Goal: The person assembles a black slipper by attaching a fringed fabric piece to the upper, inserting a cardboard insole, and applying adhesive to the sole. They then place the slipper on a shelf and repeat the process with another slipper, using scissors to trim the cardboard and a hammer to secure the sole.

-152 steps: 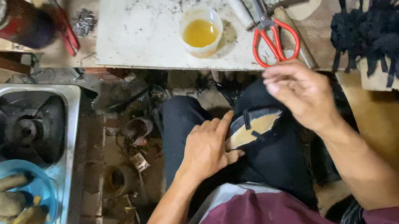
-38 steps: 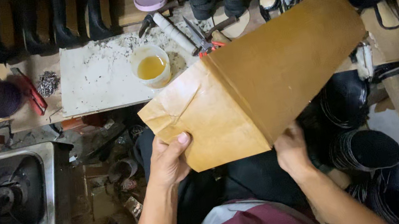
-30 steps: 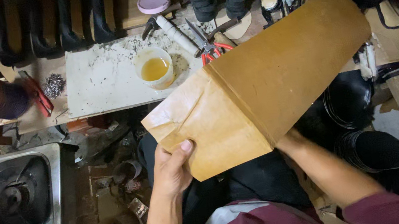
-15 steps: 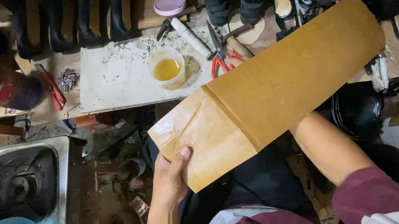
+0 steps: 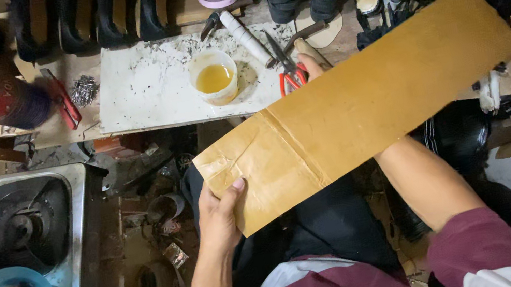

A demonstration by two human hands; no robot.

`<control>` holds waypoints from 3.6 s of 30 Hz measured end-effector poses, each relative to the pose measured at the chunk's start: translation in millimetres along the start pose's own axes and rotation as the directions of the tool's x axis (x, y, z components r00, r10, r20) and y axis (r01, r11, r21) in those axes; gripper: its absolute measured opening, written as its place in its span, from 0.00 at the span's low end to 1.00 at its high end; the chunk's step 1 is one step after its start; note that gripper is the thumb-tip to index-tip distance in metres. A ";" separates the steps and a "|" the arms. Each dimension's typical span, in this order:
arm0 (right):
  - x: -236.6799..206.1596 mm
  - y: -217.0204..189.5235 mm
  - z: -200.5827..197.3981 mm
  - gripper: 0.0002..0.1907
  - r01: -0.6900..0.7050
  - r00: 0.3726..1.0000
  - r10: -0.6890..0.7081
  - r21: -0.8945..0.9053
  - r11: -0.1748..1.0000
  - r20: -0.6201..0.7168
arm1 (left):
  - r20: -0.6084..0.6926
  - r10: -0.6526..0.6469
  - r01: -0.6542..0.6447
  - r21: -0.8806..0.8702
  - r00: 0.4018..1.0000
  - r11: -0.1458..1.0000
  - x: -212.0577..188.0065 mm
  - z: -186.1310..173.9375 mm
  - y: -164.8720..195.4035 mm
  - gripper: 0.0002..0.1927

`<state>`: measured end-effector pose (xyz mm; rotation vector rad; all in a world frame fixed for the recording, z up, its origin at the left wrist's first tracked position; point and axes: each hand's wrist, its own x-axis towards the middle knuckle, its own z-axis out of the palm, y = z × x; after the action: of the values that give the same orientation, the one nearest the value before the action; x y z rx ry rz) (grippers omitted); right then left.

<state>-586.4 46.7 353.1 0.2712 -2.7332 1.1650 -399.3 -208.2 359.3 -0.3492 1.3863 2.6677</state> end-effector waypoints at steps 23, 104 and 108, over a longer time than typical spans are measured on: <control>-312.7 0.6 -61.9 0.58 -0.875 0.479 0.565 0.313 0.369 0.672 | 0.173 -0.179 0.100 0.389 0.969 0.916 1.9 -23.9 13.2 0.32; -277.2 -101.8 -8.4 0.34 -0.483 0.507 0.215 0.068 0.873 0.834 | 0.137 0.084 -0.121 0.295 0.987 0.948 -49.7 -64.4 -43.8 0.22; -263.4 -113.3 -5.9 0.24 -0.304 0.644 0.096 0.139 0.943 0.759 | 0.146 0.094 -0.127 0.242 0.985 0.962 -55.3 -53.2 -53.8 0.28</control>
<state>-304.5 1.3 379.5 0.6131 -3.3620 1.8125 -326.8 -220.6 301.2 -0.0676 1.7201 2.5010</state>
